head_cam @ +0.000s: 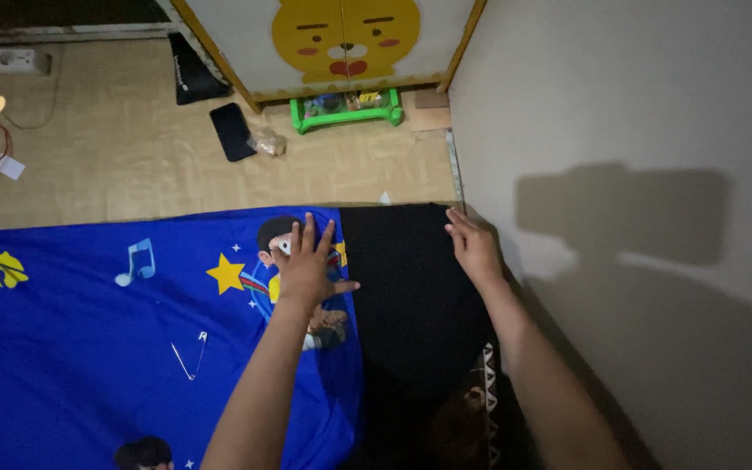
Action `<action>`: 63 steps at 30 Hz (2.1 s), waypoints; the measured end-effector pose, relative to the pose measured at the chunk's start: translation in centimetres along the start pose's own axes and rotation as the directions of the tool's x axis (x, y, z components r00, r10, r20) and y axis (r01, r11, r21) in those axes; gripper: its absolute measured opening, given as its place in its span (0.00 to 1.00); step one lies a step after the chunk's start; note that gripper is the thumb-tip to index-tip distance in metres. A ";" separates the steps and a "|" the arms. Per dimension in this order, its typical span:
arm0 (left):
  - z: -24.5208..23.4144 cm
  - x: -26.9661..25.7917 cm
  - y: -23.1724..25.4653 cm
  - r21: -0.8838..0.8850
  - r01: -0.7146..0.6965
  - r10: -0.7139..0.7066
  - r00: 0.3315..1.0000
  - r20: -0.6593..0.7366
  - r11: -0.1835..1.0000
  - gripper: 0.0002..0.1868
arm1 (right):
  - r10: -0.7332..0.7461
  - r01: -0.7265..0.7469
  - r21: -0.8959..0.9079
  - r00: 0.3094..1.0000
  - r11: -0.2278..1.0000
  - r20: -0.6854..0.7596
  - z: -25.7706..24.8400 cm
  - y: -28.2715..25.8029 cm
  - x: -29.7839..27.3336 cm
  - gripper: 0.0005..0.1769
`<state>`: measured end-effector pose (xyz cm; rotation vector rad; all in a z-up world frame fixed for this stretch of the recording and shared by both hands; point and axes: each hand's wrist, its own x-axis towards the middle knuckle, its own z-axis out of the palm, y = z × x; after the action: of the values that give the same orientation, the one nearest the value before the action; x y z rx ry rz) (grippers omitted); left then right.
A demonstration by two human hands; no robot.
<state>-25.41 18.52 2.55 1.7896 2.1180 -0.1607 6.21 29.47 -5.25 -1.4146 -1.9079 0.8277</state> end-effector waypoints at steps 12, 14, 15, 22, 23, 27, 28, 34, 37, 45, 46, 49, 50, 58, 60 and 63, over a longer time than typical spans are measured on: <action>3.0 -9.5 -10.8 -0.018 0.095 -0.095 0.928 -0.359 0.995 0.51 | 0.316 -0.316 -0.194 0.948 0.929 -0.031 4.1 11.0 4.6 0.13; 2.1 -11.9 -13.9 -0.099 0.142 -0.170 0.895 -0.412 0.985 0.43 | 0.149 -0.189 -0.255 0.974 0.948 -0.170 3.8 4.3 3.3 0.14; 1.6 -13.2 -15.5 -0.177 0.168 -0.233 0.858 -0.457 0.970 0.36 | -0.024 -0.081 -0.329 0.952 0.941 -0.305 3.6 0.9 2.6 0.15; 0.1 -19.1 -18.8 -0.255 0.489 -0.537 0.824 -0.179 0.834 0.30 | -0.318 0.246 -0.309 0.925 0.918 -0.207 8.8 -18.1 -4.7 0.09; 1.2 -19.6 -19.3 -0.250 0.525 -0.559 0.824 -0.091 0.814 0.33 | -0.327 0.289 -0.228 0.933 0.930 -0.153 10.1 -19.9 -5.8 0.09; 11.6 -20.1 -22.6 -0.283 0.595 -0.615 0.788 0.021 0.752 0.12 | -0.348 0.349 -0.073 0.937 0.934 0.024 15.3 -23.7 -10.4 0.07; 12.1 -20.9 -22.8 -0.290 0.605 -0.629 0.778 0.017 0.741 0.12 | -0.363 0.364 -0.065 0.931 0.929 0.032 16.2 -24.3 -11.4 0.07; 11.5 -26.0 -23.0 -0.350 0.621 -0.637 0.766 0.083 0.702 0.09 | -0.333 0.330 0.050 0.928 0.943 0.167 20.4 -24.6 -16.3 0.09; 9.9 -28.8 -22.6 -0.333 0.575 -0.639 0.758 -0.127 0.748 0.12 | -0.289 0.247 0.170 0.912 0.954 0.292 21.8 -24.3 -17.6 0.07; 4.4 -28.1 -19.5 -0.653 0.331 -0.578 0.791 -0.202 0.681 0.13 | -0.133 -0.185 0.493 0.831 0.850 0.541 25.9 -20.5 -18.0 0.14; 3.3 -27.6 -18.5 -0.653 0.326 -0.571 0.796 -0.201 0.684 0.13 | -0.127 -0.186 0.491 0.835 0.851 0.536 25.4 -20.8 -17.7 0.14; 1.0 -25.7 -14.7 -0.720 0.284 -0.518 0.846 -0.123 0.634 0.12 | 0.024 -0.424 0.480 0.768 0.768 0.640 23.1 -20.7 -16.4 0.20; 0.9 -25.0 -13.3 -0.681 0.211 -0.484 0.842 -0.239 0.702 0.11 | -0.114 -0.302 0.554 0.797 0.776 0.593 21.9 -20.3 -16.0 0.21; 2.0 -17.5 -0.6 -0.460 -0.003 -0.215 0.882 -0.420 0.888 0.11 | 0.009 -0.274 0.421 0.846 0.864 0.532 11.7 -16.2 -13.7 0.21; 2.9 -15.5 2.5 -0.383 -0.010 -0.179 0.872 -0.455 0.924 0.11 | 0.074 -0.332 0.458 0.866 0.825 0.495 8.7 -16.4 -13.3 0.18; 1.6 -13.8 6.6 -0.453 -0.042 -0.111 0.946 -0.305 0.891 0.13 | 0.040 -0.235 0.540 0.937 0.808 0.348 7.5 -8.9 -12.4 0.14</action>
<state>-16.83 6.40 6.73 1.5703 2.1636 0.6181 -1.88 14.50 -4.26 -1.0856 -1.5655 1.6371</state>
